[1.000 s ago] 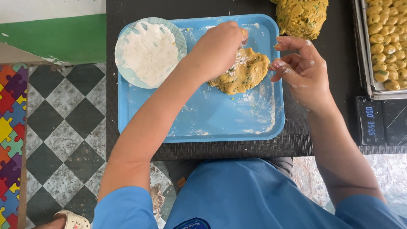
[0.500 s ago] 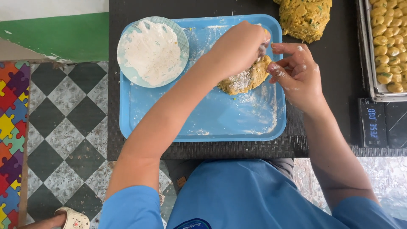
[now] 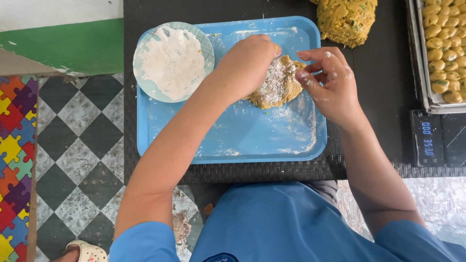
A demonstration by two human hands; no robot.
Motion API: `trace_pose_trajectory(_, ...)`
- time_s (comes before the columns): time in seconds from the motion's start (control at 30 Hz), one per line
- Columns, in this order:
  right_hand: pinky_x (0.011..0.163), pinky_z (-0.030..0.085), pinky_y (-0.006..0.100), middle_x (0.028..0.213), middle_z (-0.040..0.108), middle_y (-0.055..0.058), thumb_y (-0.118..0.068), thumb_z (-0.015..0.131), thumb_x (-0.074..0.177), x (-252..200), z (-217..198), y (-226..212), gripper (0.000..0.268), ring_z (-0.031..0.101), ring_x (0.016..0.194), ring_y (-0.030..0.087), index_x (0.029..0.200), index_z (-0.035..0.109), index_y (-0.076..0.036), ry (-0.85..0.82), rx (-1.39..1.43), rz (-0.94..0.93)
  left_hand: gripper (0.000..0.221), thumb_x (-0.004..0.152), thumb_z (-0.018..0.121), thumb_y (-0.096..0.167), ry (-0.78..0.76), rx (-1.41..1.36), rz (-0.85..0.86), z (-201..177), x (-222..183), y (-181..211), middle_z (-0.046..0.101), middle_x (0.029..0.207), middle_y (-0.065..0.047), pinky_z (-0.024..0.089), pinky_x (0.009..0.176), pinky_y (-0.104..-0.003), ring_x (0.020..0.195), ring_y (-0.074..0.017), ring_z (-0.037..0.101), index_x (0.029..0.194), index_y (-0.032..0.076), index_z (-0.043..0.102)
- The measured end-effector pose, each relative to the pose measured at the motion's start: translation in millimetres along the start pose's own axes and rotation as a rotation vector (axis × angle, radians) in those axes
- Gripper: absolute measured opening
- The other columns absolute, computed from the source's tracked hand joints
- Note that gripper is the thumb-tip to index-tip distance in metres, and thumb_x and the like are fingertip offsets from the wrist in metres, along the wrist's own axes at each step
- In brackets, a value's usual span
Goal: The person is kneading a yellow dough on a blue tray, frequently dipping it into a bowl of white flour to prevent sticking and achieve the desired consistency.
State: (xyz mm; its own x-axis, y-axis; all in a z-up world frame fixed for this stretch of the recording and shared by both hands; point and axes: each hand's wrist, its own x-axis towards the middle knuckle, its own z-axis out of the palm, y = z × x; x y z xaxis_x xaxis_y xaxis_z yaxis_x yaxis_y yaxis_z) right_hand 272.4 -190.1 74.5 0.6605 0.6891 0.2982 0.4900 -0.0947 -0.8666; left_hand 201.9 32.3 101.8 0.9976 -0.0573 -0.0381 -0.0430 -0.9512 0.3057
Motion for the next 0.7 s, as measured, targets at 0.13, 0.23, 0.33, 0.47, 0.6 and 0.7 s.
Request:
trace_pose_trajectory(0.13,0.079,0.055,0.03,0.13,0.06,0.012,-0.005,0.07,0.11,1,-4,3,0.019,0.068,0.106,0.024,0.128,0.068,-0.004,0.021,-0.05,-0.022,0.041,0.075,0.051,-0.024,-0.004,0.031,-0.056,-2,11,12,0.027,0.059,-0.001,0.019,0.05,-0.041,0.057,-0.0187,0.025,0.074,0.014,0.036)
trace_pose_trajectory(0.23,0.08,0.056,0.031,0.13,0.061,0.013,-0.006,0.069,0.11,-1,-9,6,0.019,0.069,0.107,0.026,0.128,0.068,-0.002,0.017,-0.072,-0.021,0.028,0.083,0.057,-0.011,0.053,-0.042,-0.004,7,20,9,0.067,0.067,-0.003,0.032,0.046,-0.041,0.051,-0.0237,0.051,0.068,0.011,0.049)
trace_pose_trajectory(0.33,0.083,0.058,0.032,0.126,0.06,0.014,-0.005,0.071,0.11,-2,-12,13,0.02,0.069,0.106,0.026,0.129,0.07,0.0,0.019,-0.107,-0.073,0.046,0.073,0.058,-0.027,0.089,-0.074,0.067,9,19,3,0.068,0.103,-0.02,0.048,0.056,-0.045,0.08,-0.0364,0.07,0.103,0.001,0.077)
trace_pose_trajectory(0.47,0.096,0.053,0.05,0.14,0.053,0.023,-0.015,0.079,0.097,6,-12,20,0.057,0.058,0.12,0.037,0.149,0.058,-0.004,-0.21,-0.415,-0.13,0.016,0.102,0.067,0.011,0.019,-0.215,-0.058,-8,8,6,0.076,0.072,-0.003,0.041,0.048,-0.036,0.054,-0.0174,0.062,0.087,0.007,0.071)
trace_pose_trajectory(0.6,0.094,0.049,0.054,0.17,0.03,0.022,-0.027,0.078,0.094,12,-4,33,0.098,0.058,0.126,0.041,0.17,0.019,-0.016,-0.465,-0.504,-0.036,0.02,0.102,0.065,0.012,0.047,-0.277,-0.051,6,8,-12,0.081,0.109,-0.016,0.059,0.066,-0.042,0.089,-0.0304,0.078,0.113,0.003,0.08)
trace_pose_trajectory(0.7,0.106,0.043,0.054,0.177,0.015,0.017,-0.034,0.073,0.094,23,-6,30,0.099,0.052,0.139,0.04,0.17,0.012,-0.014,-0.595,-0.533,0.082,0.035,0.107,0.067,0.018,0.048,-0.301,-0.082,-6,-9,-15,0.058,0.063,-0.003,0.036,0.056,-0.037,0.057,-0.0199,0.052,0.074,0.011,0.057)
